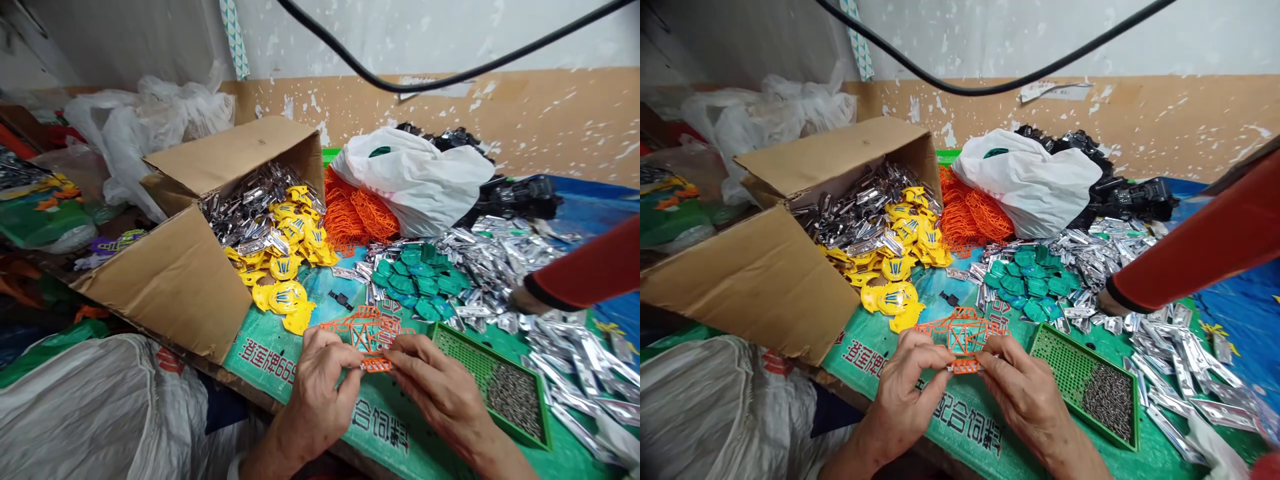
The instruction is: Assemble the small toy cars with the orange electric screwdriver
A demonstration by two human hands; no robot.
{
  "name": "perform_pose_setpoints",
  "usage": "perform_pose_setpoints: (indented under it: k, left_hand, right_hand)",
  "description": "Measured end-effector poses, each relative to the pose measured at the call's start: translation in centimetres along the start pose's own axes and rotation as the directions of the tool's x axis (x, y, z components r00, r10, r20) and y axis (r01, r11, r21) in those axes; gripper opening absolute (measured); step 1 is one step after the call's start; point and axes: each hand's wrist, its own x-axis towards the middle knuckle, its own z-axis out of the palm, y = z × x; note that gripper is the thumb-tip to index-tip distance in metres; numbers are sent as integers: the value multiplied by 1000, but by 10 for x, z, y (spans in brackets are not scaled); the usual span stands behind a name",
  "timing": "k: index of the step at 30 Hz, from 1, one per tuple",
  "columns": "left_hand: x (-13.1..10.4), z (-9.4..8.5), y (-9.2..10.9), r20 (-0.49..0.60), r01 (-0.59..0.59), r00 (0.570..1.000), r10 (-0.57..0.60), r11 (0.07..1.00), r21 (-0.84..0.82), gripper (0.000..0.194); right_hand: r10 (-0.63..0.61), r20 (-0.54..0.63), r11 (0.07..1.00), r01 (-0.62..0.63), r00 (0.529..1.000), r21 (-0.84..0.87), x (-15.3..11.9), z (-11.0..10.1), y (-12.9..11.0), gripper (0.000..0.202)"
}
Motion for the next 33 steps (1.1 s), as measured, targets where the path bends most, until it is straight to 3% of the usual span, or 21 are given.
perform_pose_setpoints:
  k: [4, 7, 13, 18, 20, 24, 27, 29, 31, 32, 33]
  left_hand:
    - [1, -1, -1, 94, 78, 992, -80, 997, 24, 27]
    - [3, -4, 3, 216, 57, 973, -85, 989, 135, 28]
    - [8, -9, 14, 487, 24, 856, -171, 956, 293, 17]
    - [16, -10, 11, 647, 61, 757, -97, 995, 79, 19]
    - [20, -9, 10, 673, 119, 735, -84, 993, -5, 17]
    - [23, -3, 9, 706, 323, 682, -189, 945, -59, 16]
    - [21, 3, 9, 720, 550, 617, -317, 828, -107, 19]
    - [18, 6, 7, 742, 732, 529, -412, 664, -153, 23]
    - [15, 7, 5, 752, 845, 449, -484, 504, -180, 28]
    - [13, 8, 4, 748, 871, 426, -510, 455, -186, 29]
    - [13, 8, 3, 739, 885, 414, -532, 425, -190, 30]
  right_hand:
    - [22, 63, 999, -24, 998, 29, -1, 1, 2, 17]
    - [36, 96, 997, -42, 995, 57, 0, 3, 3, 16]
    - [120, 265, 971, -169, 957, 169, 1, -1, 0, 20]
    - [169, 351, 906, -285, 921, 312, 3, -11, -3, 17]
    - [189, 373, 880, -326, 908, 347, 3, -14, -4, 14]
    - [242, 433, 832, -415, 868, 368, 6, -14, -2, 12]
    - [265, 452, 837, -436, 852, 330, 10, -12, -2, 15]
    - [285, 367, 869, -400, 886, 291, 10, -16, -4, 11]
    - [348, 79, 904, -357, 934, 235, 6, -30, -7, 19]
    - [372, -123, 918, -344, 920, 198, 2, -41, -6, 27]
    - [392, -365, 920, -365, 844, 145, -1, -56, -4, 30]
